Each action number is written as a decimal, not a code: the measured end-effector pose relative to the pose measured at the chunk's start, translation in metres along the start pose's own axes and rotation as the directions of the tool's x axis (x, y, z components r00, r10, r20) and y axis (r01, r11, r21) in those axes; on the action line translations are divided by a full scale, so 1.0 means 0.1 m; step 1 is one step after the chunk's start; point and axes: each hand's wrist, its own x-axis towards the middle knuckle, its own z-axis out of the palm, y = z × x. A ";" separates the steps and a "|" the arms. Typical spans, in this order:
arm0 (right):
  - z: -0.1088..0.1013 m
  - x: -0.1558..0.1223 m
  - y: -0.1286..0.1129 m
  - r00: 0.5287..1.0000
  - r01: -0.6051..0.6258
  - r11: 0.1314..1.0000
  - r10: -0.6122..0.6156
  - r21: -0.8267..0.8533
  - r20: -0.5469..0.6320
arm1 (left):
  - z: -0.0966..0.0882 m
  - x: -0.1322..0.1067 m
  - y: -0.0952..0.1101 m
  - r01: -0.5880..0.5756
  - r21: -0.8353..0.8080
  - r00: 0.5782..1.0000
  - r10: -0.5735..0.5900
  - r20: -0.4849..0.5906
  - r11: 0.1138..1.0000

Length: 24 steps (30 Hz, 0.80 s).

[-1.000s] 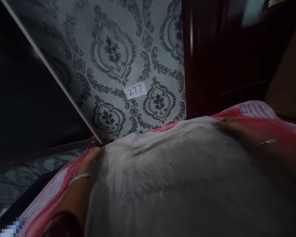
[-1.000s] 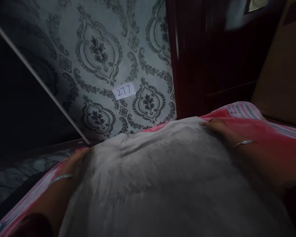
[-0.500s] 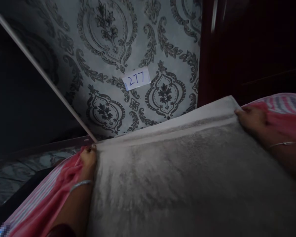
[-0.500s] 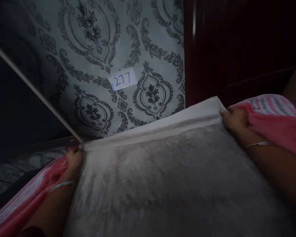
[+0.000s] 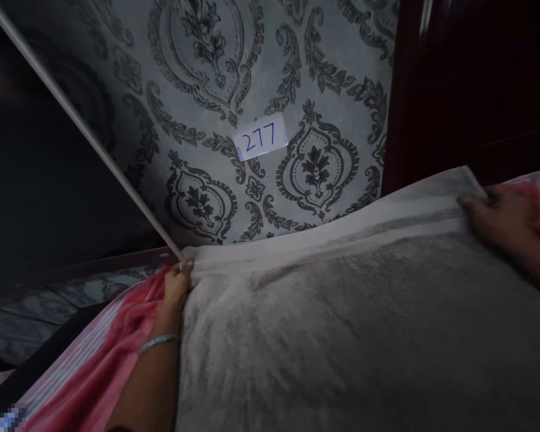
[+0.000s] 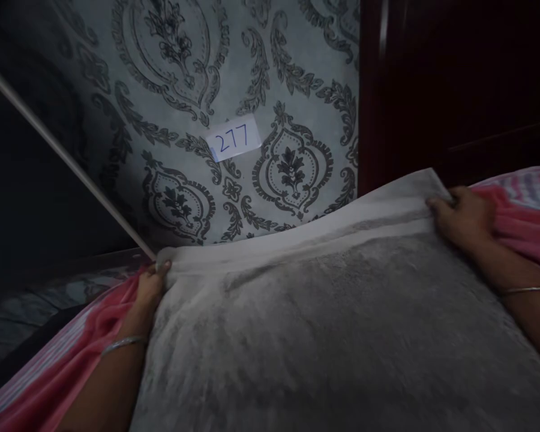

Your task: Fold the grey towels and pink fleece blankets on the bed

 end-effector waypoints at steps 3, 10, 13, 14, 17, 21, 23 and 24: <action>-0.01 -0.05 -0.08 0.998 -0.046 0.999 0.045 -0.006 -0.048 | 0.02 0.02 -0.05 -0.064 0.169 0.992 0.082 -0.100 0.984; -0.17 -0.07 -0.23 0.998 -0.034 0.999 0.035 -0.029 0.045 | -0.06 0.00 0.08 -0.092 0.702 0.988 0.153 -0.024 0.706; -0.32 -0.35 -0.65 0.886 0.462 0.886 -0.463 0.038 0.032 | 0.22 -0.40 0.38 -0.400 0.839 0.912 0.257 0.321 0.370; -0.33 -0.52 -0.82 0.784 0.608 0.788 -0.615 0.091 0.083 | 0.37 -0.61 0.48 -0.536 0.789 0.834 0.336 0.438 0.301; -0.19 -1.15 -1.18 0.404 0.867 0.445 -0.891 0.225 0.207 | 0.86 -1.24 0.60 -0.899 0.415 0.432 0.422 0.797 0.136; 0.18 -1.57 -1.17 0.191 0.863 0.398 -0.827 0.310 0.528 | 1.12 -1.40 0.41 -0.926 0.330 0.353 0.112 0.929 0.181; 0.28 -1.49 -1.06 0.252 0.846 0.471 -0.766 0.249 0.591 | 1.02 -1.19 0.31 -0.842 0.511 0.525 0.044 0.850 0.171; 0.30 -1.42 -1.02 0.301 0.843 0.499 -0.745 0.198 0.595 | 0.93 -1.06 0.28 -0.791 0.591 0.603 0.037 0.797 0.160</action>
